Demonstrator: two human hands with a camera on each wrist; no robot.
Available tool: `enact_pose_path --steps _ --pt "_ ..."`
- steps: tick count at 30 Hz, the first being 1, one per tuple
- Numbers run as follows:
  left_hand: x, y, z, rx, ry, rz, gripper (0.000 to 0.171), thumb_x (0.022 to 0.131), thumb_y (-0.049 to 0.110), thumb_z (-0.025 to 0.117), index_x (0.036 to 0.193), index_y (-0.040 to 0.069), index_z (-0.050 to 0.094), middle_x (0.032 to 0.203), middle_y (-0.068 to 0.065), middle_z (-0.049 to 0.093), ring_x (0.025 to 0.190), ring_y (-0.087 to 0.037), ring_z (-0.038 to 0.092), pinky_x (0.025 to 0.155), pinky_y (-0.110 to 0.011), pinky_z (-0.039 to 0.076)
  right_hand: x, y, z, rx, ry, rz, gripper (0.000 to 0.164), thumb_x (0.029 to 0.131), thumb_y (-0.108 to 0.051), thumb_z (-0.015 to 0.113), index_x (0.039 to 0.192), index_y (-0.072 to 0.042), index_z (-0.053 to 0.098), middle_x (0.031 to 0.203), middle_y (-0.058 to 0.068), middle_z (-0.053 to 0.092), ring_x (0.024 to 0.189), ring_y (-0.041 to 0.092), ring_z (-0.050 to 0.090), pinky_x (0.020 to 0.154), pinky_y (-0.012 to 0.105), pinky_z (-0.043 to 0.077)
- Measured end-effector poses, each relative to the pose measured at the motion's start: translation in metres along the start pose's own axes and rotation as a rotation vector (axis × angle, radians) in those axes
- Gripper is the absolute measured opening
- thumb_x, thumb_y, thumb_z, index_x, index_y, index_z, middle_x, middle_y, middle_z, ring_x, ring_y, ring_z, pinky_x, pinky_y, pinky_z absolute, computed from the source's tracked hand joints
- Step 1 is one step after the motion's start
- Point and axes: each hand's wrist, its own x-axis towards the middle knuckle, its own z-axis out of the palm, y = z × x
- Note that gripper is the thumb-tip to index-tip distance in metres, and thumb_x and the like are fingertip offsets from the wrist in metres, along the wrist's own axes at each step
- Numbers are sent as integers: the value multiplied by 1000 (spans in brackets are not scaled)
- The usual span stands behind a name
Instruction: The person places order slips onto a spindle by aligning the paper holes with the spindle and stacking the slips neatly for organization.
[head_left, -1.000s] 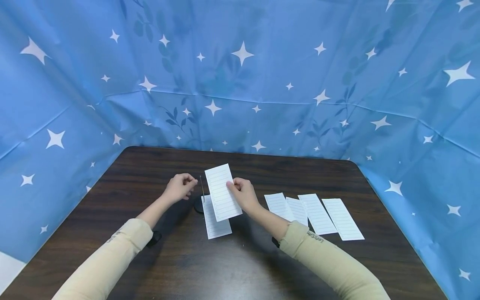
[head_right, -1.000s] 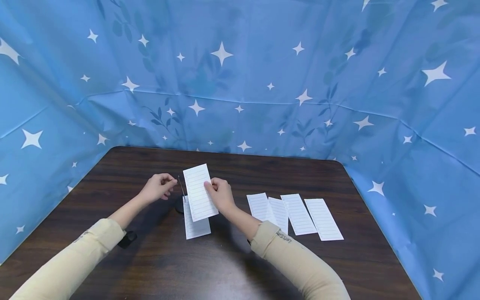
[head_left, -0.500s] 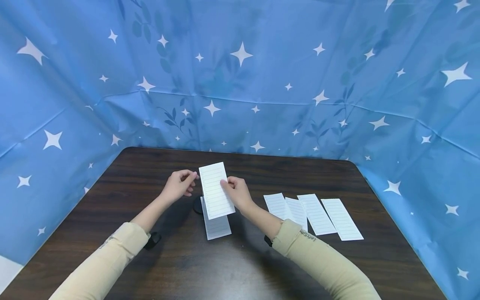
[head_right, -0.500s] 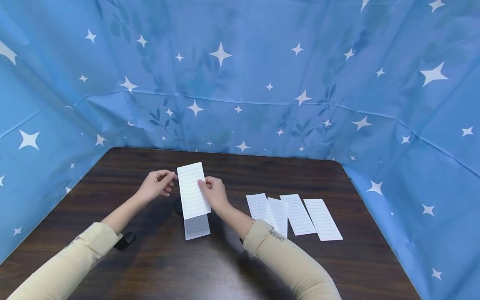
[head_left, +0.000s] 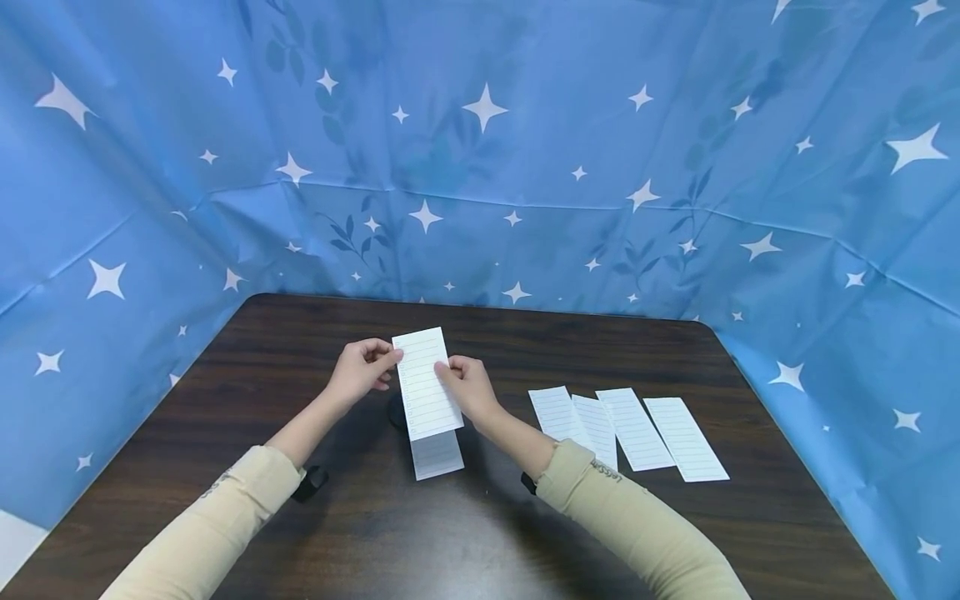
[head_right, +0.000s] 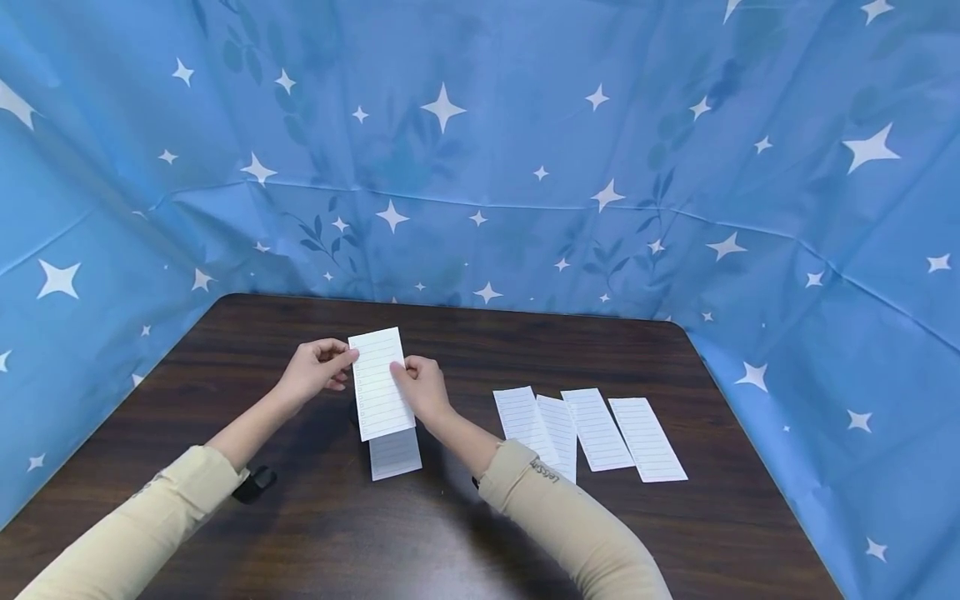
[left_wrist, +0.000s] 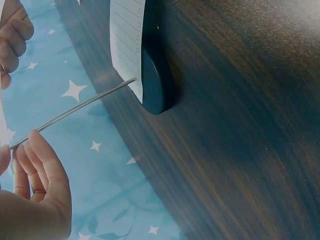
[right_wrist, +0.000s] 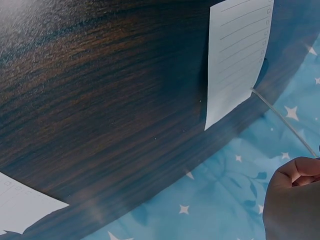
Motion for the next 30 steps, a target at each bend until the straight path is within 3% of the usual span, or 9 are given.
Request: enact_pose_path --steps 3,12,22,30 --pt "0 -1 1 -5 -2 -7 31 94 22 58 105 -7 60 87 -17 61 67 -13 59 60 -24 56 -1 1 1 0 -6 1 26 96 -17 54 90 6 65 53 -2 46 52 10 44 49 20 34" --pt "4 5 2 -8 18 -4 29 95 20 57 103 -8 61 75 -4 57 61 -8 54 57 -23 56 1 -4 1 1 8 9 26 96 -18 55 92 5 65 55 -2 48 54 10 46 51 20 36" --pt "6 8 5 25 20 3 25 92 18 60 100 -6 61 76 -4 57 63 -9 54 59 -25 57 2 -8 -2 20 15 58 26 96 -19 54 99 5 66 68 7 62 59 9 53 53 19 41" --pt "7 8 5 6 38 -30 30 96 20 55 106 -7 63 77 -4 57 63 -8 55 58 -23 56 2 -7 -3 21 14 61 27 96 -19 54 95 5 66 58 -2 52 57 10 49 53 19 38"
